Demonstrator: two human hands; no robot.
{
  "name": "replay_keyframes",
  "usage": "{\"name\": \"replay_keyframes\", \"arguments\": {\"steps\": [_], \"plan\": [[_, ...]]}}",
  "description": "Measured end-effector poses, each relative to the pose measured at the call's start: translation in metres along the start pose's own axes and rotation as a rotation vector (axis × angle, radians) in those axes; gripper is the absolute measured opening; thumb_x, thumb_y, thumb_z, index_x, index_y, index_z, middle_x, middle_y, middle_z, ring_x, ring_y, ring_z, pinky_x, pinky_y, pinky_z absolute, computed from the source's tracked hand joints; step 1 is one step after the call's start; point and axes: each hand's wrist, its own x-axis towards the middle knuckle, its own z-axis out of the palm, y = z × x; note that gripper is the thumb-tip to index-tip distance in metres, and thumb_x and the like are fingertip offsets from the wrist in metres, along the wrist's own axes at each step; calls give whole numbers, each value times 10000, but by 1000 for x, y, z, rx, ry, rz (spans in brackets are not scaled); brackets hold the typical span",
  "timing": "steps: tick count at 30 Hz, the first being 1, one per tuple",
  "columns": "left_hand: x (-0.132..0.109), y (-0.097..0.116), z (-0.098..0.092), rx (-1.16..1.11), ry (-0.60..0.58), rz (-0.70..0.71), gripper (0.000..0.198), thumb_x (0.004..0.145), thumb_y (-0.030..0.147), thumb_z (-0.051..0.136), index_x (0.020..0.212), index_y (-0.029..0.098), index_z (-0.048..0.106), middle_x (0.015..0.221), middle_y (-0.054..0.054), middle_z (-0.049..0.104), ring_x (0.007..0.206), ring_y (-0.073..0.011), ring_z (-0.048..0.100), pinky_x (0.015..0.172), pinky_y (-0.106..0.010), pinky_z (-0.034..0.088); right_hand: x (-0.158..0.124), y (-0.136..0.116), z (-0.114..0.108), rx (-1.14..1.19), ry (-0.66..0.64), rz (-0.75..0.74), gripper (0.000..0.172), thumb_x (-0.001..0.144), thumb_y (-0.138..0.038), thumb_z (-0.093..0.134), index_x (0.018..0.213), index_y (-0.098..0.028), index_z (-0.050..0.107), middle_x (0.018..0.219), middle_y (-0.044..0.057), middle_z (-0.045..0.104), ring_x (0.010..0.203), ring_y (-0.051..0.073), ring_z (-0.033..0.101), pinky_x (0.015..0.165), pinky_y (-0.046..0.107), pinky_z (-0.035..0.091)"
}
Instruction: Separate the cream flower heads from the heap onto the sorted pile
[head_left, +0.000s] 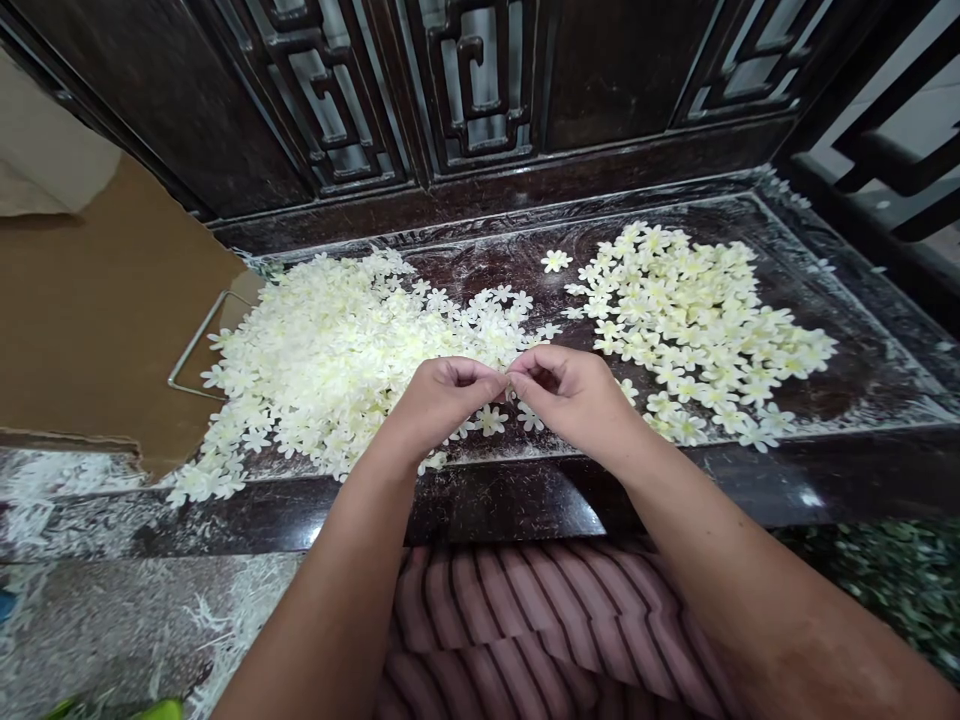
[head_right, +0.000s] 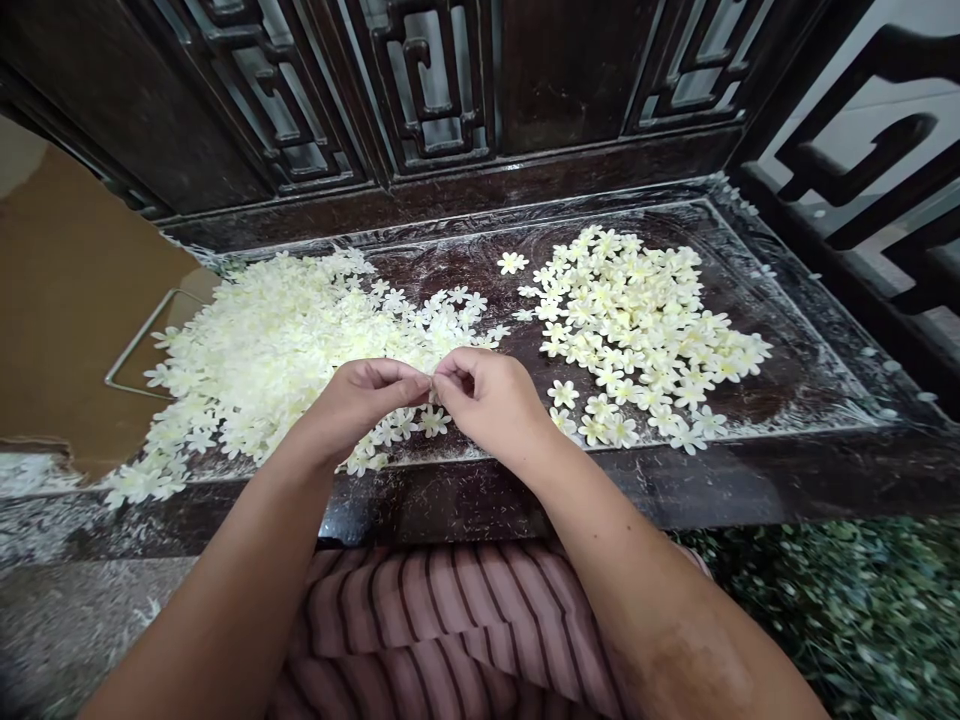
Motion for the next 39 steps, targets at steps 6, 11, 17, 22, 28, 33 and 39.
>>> {"name": "replay_keyframes", "arguments": {"steps": [6, 11, 17, 22, 28, 33, 39], "plan": [[0, -1, -1, 19, 9, -4, 96, 585, 249, 731, 612, 162, 699, 624, -18, 690, 621, -127, 606, 666, -273, 489, 0, 0, 1, -48, 28, -62, 102, 762, -225, 550, 696, -174, 611, 673, 22, 621, 621, 139, 535, 569, 264, 377], [-1, -2, -4, -76, -33, 16, 132, 574, 276, 776, 631, 175, 714, 639, -11, 701, 644, -123, 626, 728, -282, 503, 1, 1, -3, 39, 15, -52, 134, 786, -267, 554, 725, -172, 627, 694, 30, 641, 634, 141, 546, 575, 265, 393], [-2, 0, -5, -119, -61, 26, 249, 522, 355, 832, 651, 171, 725, 673, -32, 717, 698, -162, 660, 777, -324, 524, 2, 0, -4, 116, 21, -41, 123, 776, -255, 568, 740, -168, 646, 658, 16, 637, 573, 121, 520, 535, 249, 385], [-2, 0, -7, -155, -95, 37, 255, 534, 376, 834, 663, 183, 730, 674, -20, 717, 712, -159, 670, 801, -323, 527, 3, 1, -3, 186, 20, -25, 116, 762, -259, 584, 730, -168, 648, 654, 19, 643, 582, 127, 530, 546, 255, 406], [-2, -2, -9, -173, -114, 48, 207, 573, 349, 822, 678, 193, 736, 677, -10, 721, 691, -137, 671, 780, -294, 532, 4, 0, -3, 220, 19, -33, 112, 748, -251, 586, 715, -163, 647, 650, 21, 644, 592, 129, 538, 560, 258, 421], [-2, -1, -8, -165, -112, 44, 175, 592, 320, 805, 677, 186, 732, 679, -13, 720, 690, -138, 669, 779, -296, 527, 4, 2, -3, 212, 12, -37, 126, 754, -269, 588, 731, -165, 658, 659, 22, 647, 595, 131, 536, 560, 261, 416], [-2, -1, -7, -140, -69, 47, 97, 609, 238, 756, 656, 167, 708, 643, 2, 698, 653, -113, 642, 717, -257, 511, 3, 1, 0, 210, 30, -6, 110, 745, -245, 588, 728, -161, 657, 646, 18, 636, 575, 122, 525, 551, 256, 410]]}}
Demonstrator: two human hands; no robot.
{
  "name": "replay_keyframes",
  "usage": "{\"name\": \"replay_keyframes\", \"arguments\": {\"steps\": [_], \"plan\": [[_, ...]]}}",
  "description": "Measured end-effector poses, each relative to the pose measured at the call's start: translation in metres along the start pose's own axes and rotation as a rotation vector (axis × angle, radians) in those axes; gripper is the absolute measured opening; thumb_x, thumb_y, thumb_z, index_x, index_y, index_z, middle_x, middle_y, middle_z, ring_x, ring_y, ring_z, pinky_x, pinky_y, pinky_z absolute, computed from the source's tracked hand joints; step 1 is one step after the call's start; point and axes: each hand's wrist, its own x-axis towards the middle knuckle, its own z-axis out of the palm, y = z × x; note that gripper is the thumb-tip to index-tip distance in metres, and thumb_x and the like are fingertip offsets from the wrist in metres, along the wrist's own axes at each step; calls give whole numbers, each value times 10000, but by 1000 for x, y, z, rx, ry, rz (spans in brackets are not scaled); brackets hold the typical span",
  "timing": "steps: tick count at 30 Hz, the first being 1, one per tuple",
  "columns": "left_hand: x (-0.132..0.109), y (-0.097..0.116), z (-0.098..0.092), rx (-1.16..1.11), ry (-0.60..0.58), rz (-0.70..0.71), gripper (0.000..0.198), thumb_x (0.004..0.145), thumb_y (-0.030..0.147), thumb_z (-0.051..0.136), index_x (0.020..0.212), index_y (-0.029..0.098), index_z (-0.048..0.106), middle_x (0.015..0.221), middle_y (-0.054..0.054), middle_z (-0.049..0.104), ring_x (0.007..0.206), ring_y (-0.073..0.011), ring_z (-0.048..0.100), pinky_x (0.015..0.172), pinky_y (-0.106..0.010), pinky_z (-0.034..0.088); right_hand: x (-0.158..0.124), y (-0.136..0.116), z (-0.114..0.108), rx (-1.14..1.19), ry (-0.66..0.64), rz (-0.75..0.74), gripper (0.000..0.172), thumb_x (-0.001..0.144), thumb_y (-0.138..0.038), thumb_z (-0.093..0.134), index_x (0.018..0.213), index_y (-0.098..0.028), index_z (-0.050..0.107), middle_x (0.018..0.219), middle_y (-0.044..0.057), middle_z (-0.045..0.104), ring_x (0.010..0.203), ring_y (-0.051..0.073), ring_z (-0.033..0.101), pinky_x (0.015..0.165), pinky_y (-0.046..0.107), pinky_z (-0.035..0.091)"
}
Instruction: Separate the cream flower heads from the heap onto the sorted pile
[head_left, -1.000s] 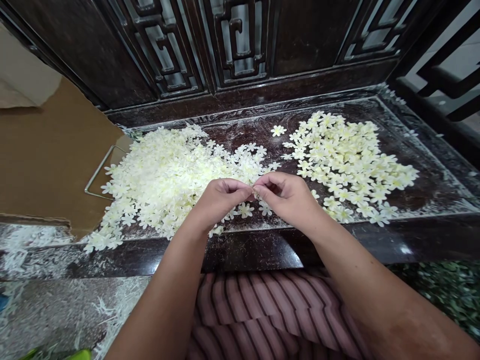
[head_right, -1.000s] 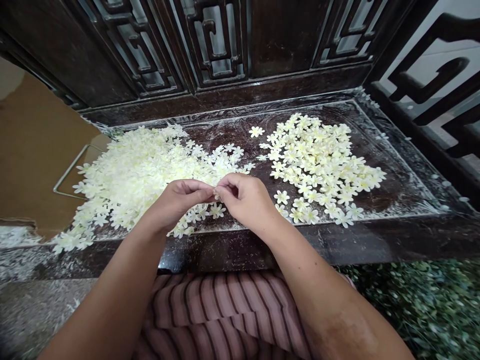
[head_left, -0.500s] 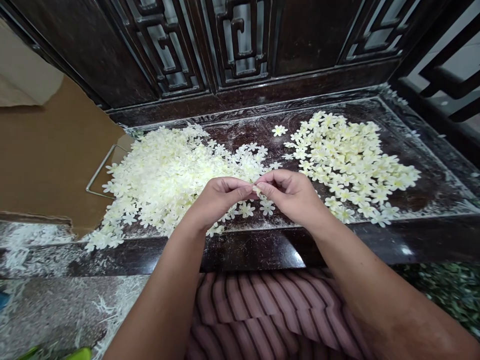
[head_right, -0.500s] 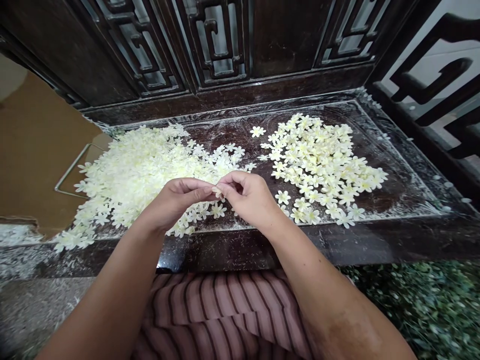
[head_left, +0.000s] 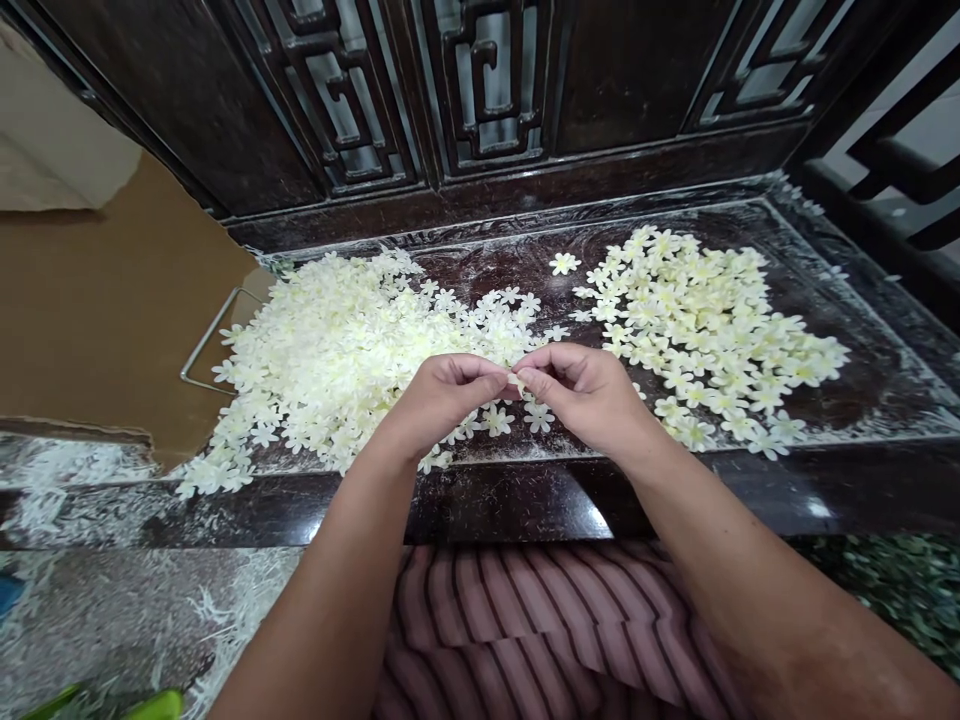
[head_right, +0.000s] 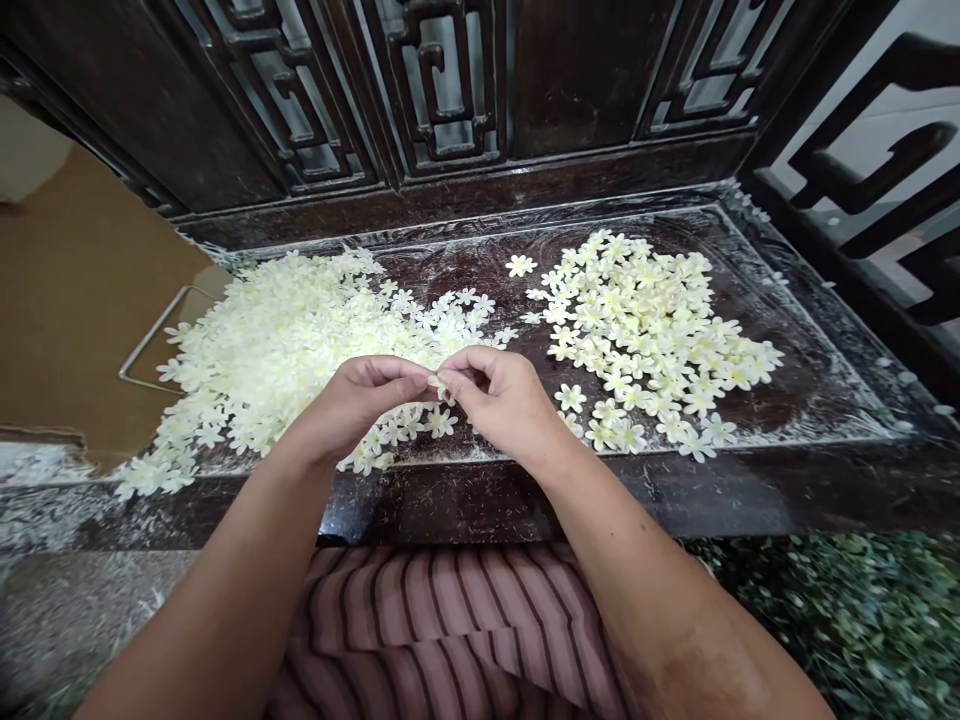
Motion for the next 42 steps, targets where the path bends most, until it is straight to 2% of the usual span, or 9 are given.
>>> {"name": "replay_keyframes", "arguments": {"steps": [11, 14, 18, 21, 27, 32, 36, 39, 42], "plan": [[1, -2, 7, 308, 167, 113, 60, 667, 184, 609, 627, 154, 642, 568, 27, 591, 517, -72, 472, 491, -192, 377, -4, 7, 13, 69, 94, 5, 153, 730, -311, 624, 754, -159, 629, 633, 1, 600, 555, 106, 519, 511, 236, 402], [-1, -4, 10, 380, 161, 201, 69, 685, 182, 592, 670, 155, 653, 621, 14, 620, 573, -89, 522, 539, -205, 414, -4, 7, 17, 127, 112, 32, 201, 694, -346, 671, 734, -159, 611, 641, 3, 607, 567, 106, 529, 515, 232, 406], [-1, -8, 11, 528, 181, 377, 100, 719, 175, 557, 667, 167, 643, 723, -9, 656, 702, -123, 587, 663, -248, 455, -4, 9, 18, 117, 157, 45, 148, 719, -309, 622, 698, -167, 586, 599, -13, 569, 534, 98, 489, 500, 234, 377], [0, -10, 10, 565, 222, 446, 100, 716, 166, 549, 644, 168, 620, 729, -13, 655, 716, -129, 593, 676, -256, 456, -3, 10, 16, 88, 155, 24, 124, 739, -286, 584, 685, -175, 568, 590, -18, 540, 541, 104, 480, 524, 251, 385], [2, -10, 8, 499, 287, 427, 86, 689, 159, 549, 619, 166, 599, 728, -9, 655, 678, -110, 584, 623, -223, 464, 1, 10, 10, 125, 173, 36, 108, 752, -248, 582, 676, -193, 527, 630, -16, 533, 594, 123, 527, 618, 299, 479], [0, -4, 4, 474, 351, 361, 83, 690, 170, 557, 629, 163, 613, 766, -24, 669, 660, -108, 579, 621, -234, 488, 6, 8, 7, 232, 171, 43, 140, 746, -228, 606, 659, -198, 502, 609, -21, 534, 551, 112, 528, 577, 287, 493], [-3, 3, -11, 502, 545, 263, 81, 689, 158, 554, 657, 157, 629, 784, -39, 666, 641, -113, 568, 565, -232, 482, 5, 6, 5, 269, 182, 52, 169, 737, -260, 641, 652, -200, 508, 585, -25, 544, 540, 108, 532, 541, 266, 493], [-4, 4, -27, 601, 719, 306, 93, 706, 195, 553, 707, 165, 642, 819, -40, 667, 696, -133, 579, 605, -250, 480, 5, 4, 3, 295, 176, 76, 198, 717, -301, 679, 657, -196, 523, 579, -27, 545, 548, 107, 537, 540, 261, 497], [-3, 3, -40, 698, 817, 323, 109, 719, 216, 529, 717, 177, 631, 781, -24, 647, 704, -145, 569, 631, -264, 462, 7, 3, 1, 317, 161, 107, 202, 719, -306, 689, 668, -190, 532, 575, -31, 531, 543, 105, 527, 541, 261, 487]]}}
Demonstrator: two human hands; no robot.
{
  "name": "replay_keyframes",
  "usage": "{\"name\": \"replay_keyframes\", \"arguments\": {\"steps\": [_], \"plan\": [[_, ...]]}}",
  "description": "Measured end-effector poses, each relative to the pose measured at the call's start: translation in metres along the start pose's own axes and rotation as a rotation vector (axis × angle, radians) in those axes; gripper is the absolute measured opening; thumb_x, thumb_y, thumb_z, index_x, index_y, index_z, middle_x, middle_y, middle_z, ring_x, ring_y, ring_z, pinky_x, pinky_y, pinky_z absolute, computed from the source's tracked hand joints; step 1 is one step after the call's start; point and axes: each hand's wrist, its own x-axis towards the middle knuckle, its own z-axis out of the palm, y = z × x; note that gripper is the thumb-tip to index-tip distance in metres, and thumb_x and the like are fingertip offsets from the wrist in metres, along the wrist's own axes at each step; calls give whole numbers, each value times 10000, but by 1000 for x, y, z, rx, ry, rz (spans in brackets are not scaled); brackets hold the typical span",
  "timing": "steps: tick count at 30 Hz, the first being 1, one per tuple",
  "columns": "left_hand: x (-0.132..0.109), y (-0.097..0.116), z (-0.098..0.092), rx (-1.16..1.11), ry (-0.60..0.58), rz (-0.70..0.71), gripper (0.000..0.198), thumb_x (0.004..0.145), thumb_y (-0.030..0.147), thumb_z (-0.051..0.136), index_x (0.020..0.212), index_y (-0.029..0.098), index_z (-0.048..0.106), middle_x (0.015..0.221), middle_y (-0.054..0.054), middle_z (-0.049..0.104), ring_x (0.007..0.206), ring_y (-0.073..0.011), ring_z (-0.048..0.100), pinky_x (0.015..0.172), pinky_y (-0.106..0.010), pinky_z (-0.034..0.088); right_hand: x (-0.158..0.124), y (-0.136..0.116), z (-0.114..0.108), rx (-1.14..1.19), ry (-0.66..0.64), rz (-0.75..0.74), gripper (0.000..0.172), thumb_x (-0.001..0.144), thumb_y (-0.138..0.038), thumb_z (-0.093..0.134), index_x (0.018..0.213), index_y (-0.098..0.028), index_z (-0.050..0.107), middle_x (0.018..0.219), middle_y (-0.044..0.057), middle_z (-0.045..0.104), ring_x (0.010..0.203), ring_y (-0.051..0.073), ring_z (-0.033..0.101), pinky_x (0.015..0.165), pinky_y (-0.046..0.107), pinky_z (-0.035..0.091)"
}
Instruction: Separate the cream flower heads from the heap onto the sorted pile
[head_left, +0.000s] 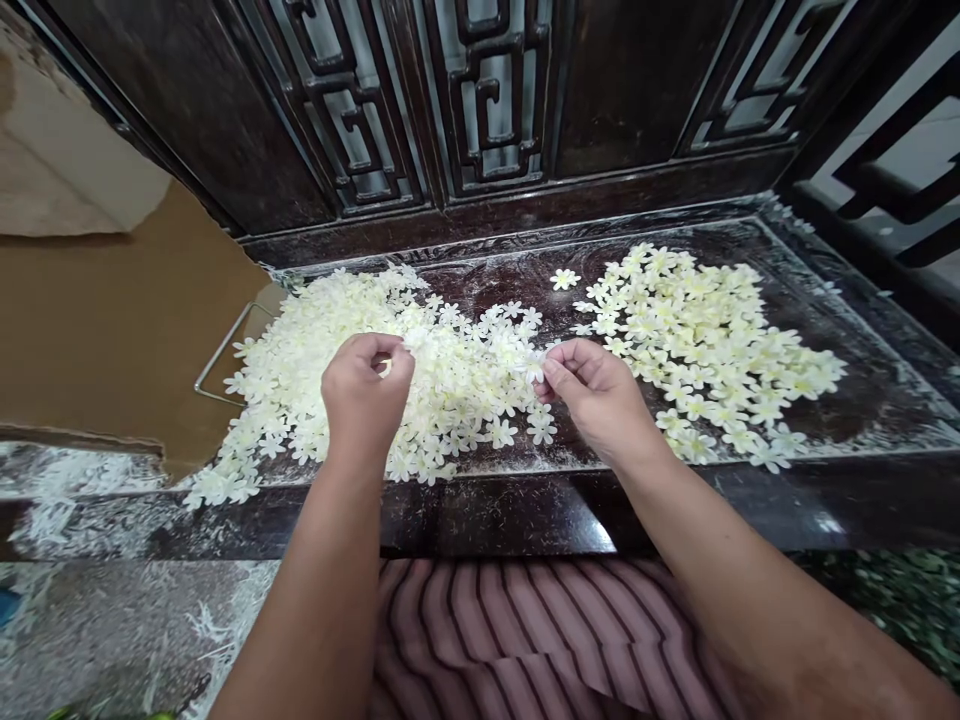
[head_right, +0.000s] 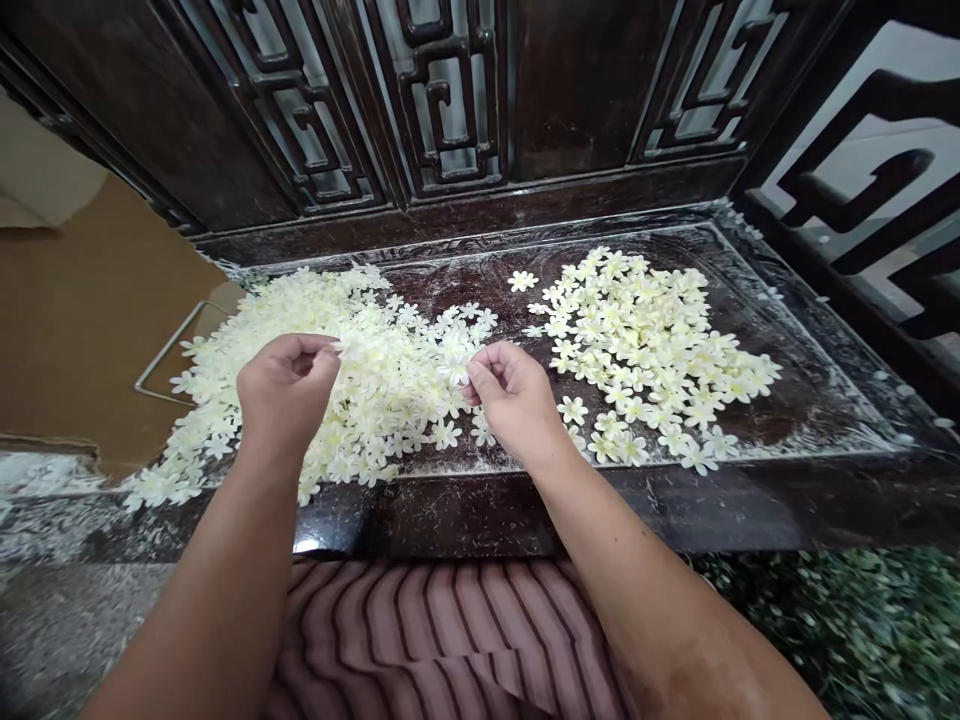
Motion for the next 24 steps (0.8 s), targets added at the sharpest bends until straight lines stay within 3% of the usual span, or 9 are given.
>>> {"name": "replay_keyframes", "arguments": {"steps": [5, 9, 13, 17, 21, 24], "plan": [[8, -10, -6, 127, 70, -49, 168, 763, 245, 474, 618, 189, 535, 711, -22, 592, 676, -161, 537, 599, -284, 401, 1, 1, 3, -56, -6, 122, 183, 797, -243, 606, 648, -183, 517, 552, -31, 520, 517, 103, 512, 556, 271, 477], [9, -8, -3, 127, 144, -49, 144, 783, 308, 497, 726, 188, 551, 737, -21, 557, 688, -164, 532, 608, -284, 399, 0, 4, 9, -182, -80, 179, 10, 802, -166, 559, 797, -173, 564, 724, 12, 600, 661, 134, 590, 668, 327, 517], [0, 1, 11, 41, 19, 29, 158, 787, 296, 493, 839, 179, 586, 757, -21, 561, 694, -163, 544, 611, -278, 410, -2, 8, 9, -525, -8, 32, 323, 794, -267, 578, 1099, -163, 557, 1133, 143, 579, 986, 253, 581, 835, 461, 490], [-9, 10, 19, -13, -103, 71, 156, 784, 284, 495, 845, 187, 601, 780, -31, 600, 696, -172, 568, 593, -277, 418, -10, 23, 16, -703, 90, 0, 582, 842, -428, 498, 1331, -119, 431, 1389, 204, 407, 1308, 346, 349, 1040, 550, 338], [-12, 13, 18, -47, -141, 84, 165, 791, 283, 487, 861, 187, 602, 831, -46, 631, 722, -181, 591, 622, -290, 439, -10, 46, 43, -797, 153, -30, 663, 873, -450, 416, 1389, -40, 350, 1479, 215, 292, 1401, 349, 167, 1138, 542, 147], [-11, 11, 17, -86, -184, 80, 190, 796, 305, 485, 892, 185, 598, 868, -57, 642, 761, -193, 607, 667, -307, 465, 7, 52, 77, -742, 153, -4, 667, 896, -458, 360, 1413, -40, 316, 1494, 200, 276, 1406, 337, 166, 1136, 523, 174]]}}
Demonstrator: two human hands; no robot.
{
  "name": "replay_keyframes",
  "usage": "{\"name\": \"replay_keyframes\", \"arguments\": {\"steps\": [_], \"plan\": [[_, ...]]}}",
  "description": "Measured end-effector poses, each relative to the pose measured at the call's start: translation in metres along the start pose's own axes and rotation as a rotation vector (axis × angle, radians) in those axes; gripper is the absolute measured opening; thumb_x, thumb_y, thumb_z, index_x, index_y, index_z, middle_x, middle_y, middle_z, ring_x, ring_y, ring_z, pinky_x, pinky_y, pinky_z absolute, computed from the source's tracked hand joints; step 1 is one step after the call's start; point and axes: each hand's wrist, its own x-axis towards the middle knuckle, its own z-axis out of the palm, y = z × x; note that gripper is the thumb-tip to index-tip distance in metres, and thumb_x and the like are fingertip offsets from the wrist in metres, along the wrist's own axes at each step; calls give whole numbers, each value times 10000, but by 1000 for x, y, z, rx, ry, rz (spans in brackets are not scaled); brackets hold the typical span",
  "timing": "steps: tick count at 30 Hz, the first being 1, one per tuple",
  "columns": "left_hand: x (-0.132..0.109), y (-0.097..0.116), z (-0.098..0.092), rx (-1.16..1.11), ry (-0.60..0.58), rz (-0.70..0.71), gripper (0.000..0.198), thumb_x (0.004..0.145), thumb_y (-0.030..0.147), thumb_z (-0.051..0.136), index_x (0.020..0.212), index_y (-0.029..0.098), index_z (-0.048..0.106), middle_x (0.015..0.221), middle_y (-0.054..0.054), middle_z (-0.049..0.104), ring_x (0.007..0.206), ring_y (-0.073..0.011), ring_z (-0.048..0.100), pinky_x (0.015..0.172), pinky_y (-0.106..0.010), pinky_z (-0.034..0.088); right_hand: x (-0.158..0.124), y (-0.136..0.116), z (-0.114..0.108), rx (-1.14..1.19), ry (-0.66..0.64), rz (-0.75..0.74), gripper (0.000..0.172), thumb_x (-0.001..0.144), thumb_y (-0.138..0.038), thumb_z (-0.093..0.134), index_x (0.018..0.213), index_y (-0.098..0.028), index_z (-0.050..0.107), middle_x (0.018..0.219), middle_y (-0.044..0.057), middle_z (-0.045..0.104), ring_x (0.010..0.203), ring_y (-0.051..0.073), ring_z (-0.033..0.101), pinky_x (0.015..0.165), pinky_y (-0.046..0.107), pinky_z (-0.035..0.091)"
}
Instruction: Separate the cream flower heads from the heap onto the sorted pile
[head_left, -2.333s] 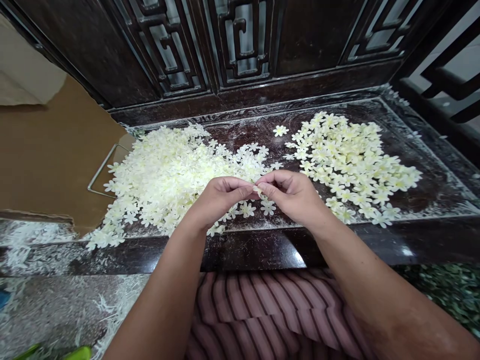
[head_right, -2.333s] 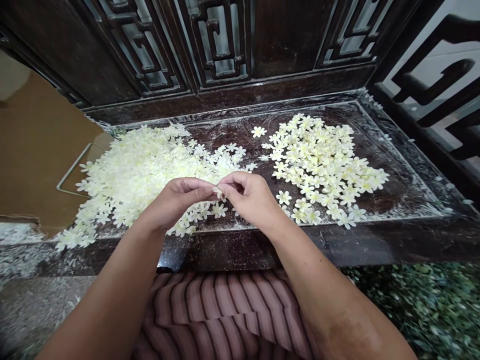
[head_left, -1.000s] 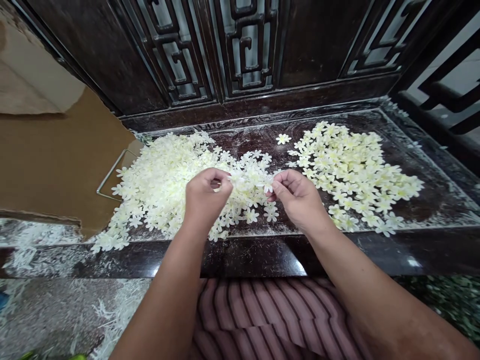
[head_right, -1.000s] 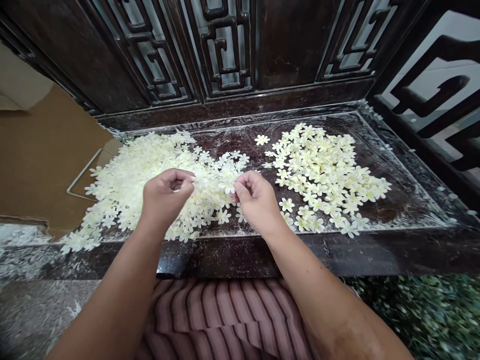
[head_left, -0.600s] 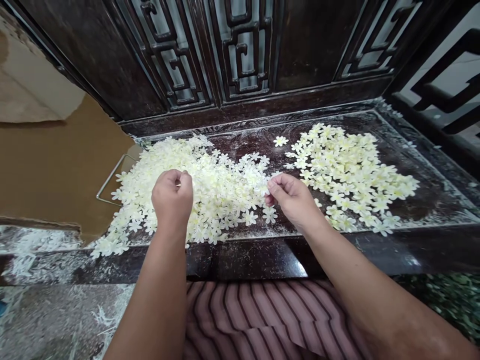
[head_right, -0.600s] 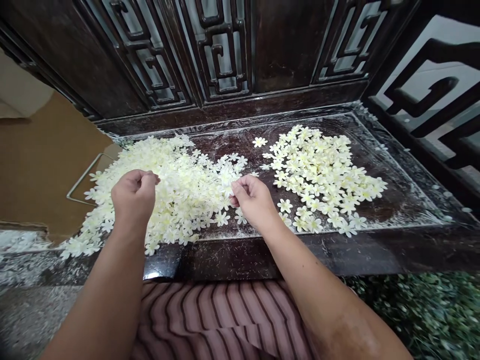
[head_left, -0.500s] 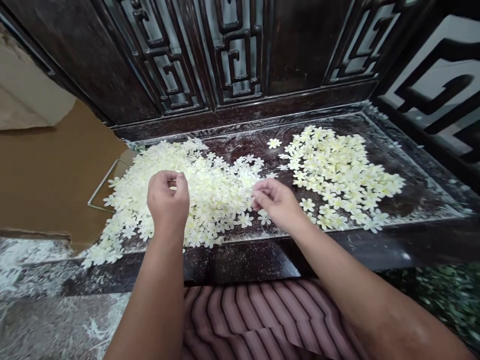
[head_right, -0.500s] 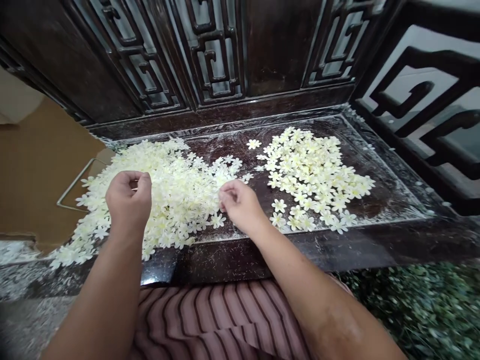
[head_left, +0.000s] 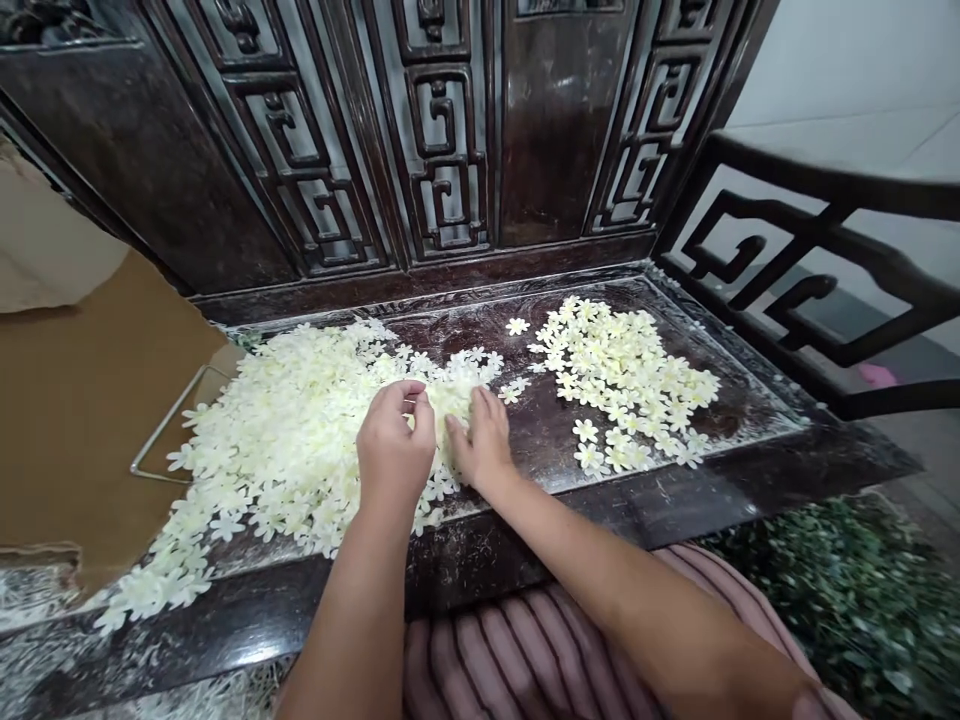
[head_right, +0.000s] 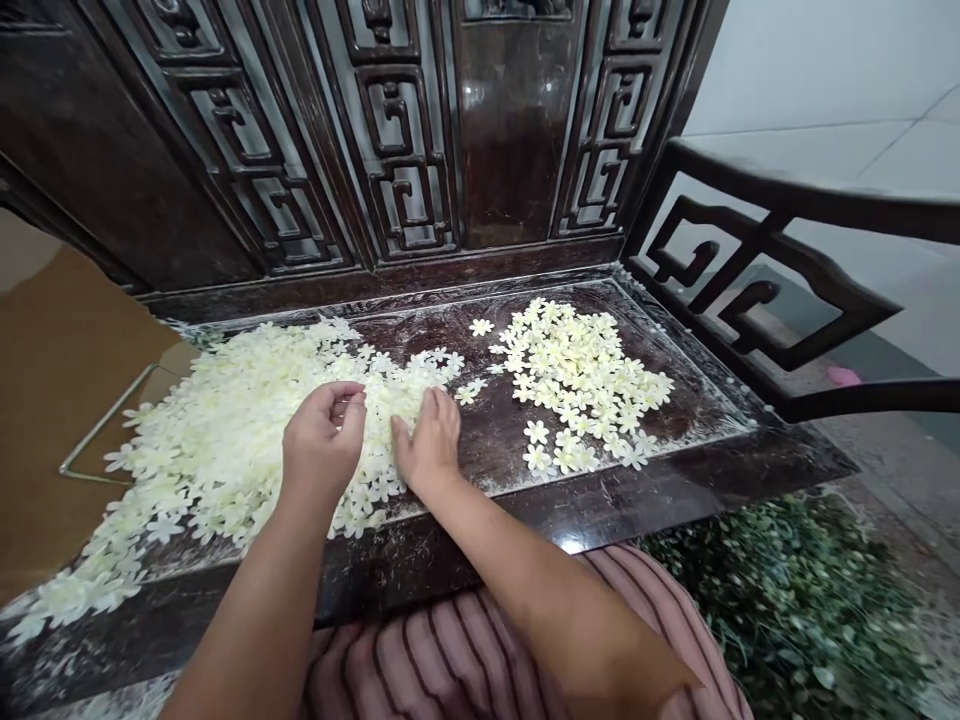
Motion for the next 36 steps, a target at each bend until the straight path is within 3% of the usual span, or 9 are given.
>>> {"name": "replay_keyframes", "arguments": {"steps": [3, 6, 11, 14, 21, 28, 30, 32, 36], "plan": [[2, -4, 1, -44, -32, -1, 221, 800, 318, 479, 925, 175, 590, 898, -75, 646, 793, -207, 616, 704, -328, 480, 21, -24, 21, 17, -37, -28, 613, 871, -347, 436, 1390, -32, 350, 1472, 210, 319, 1392, 316, 216, 1133, 483, 201], [4, -7, -1, -67, -30, -1, 215, 803, 326, 484, 912, 176, 593, 885, -77, 651, 789, -212, 619, 705, -333, 484, 39, -33, 19, 13, -12, -58, 568, 877, -326, 430, 1369, -44, 392, 1446, 204, 365, 1368, 302, 268, 1113, 467, 258], [5, -5, -10, -77, -16, 1, 186, 815, 286, 477, 894, 180, 608, 869, -70, 658, 789, -209, 617, 707, -332, 478, 71, -4, -37, -228, 143, -58, 389, 888, -286, 441, 1215, -126, 576, 1325, 129, 502, 1240, 224, 431, 1062, 351, 344], [3, -2, -12, -92, -48, -8, 185, 830, 278, 465, 874, 183, 617, 866, -65, 664, 786, -206, 612, 694, -328, 478, 94, 19, -71, -326, 186, -5, 348, 846, -209, 483, 1150, -97, 613, 1214, 180, 557, 1206, 300, 425, 1032, 459, 327], [2, -2, -11, -114, -110, 15, 179, 840, 251, 463, 810, 198, 631, 861, -47, 678, 796, -204, 617, 716, -338, 472, 117, 49, -97, -373, 232, 20, 191, 716, -61, 555, 789, -163, 698, 973, 159, 633, 1102, 342, 489, 978, 490, 310], [2, -1, -6, -219, -172, -65, 172, 828, 264, 516, 846, 204, 676, 860, -56, 693, 799, -205, 629, 725, -359, 498, 104, 31, -118, -63, 234, 1, 150, 785, -176, 559, 901, -131, 641, 861, 86, 656, 812, 197, 609, 787, 372, 485], [-1, 4, 0, -332, -258, -178, 182, 819, 268, 550, 923, 206, 686, 904, -64, 701, 817, -199, 640, 714, -346, 518, 85, 21, -117, 98, 171, -9, 161, 764, -249, 616, 895, -156, 634, 787, 34, 649, 716, 148, 605, 724, 328, 507], [-5, 11, 7, -462, -376, -280, 220, 805, 263, 591, 998, 204, 678, 949, -65, 704, 825, -181, 649, 719, -322, 532, 63, 12, -110, 488, 13, -3, 230, 654, -292, 735, 827, -172, 644, 716, -1, 633, 663, 126, 589, 695, 307, 506], [-13, 21, 22, -652, -473, -291, 190, 770, 231, 637, 945, 165, 667, 870, -42, 697, 767, -135, 639, 757, -288, 522, 25, -3, -91, 831, -160, 41, 372, 513, -373, 829, 774, -182, 646, 660, -25, 611, 610, 106, 555, 641, 281, 489]]}}
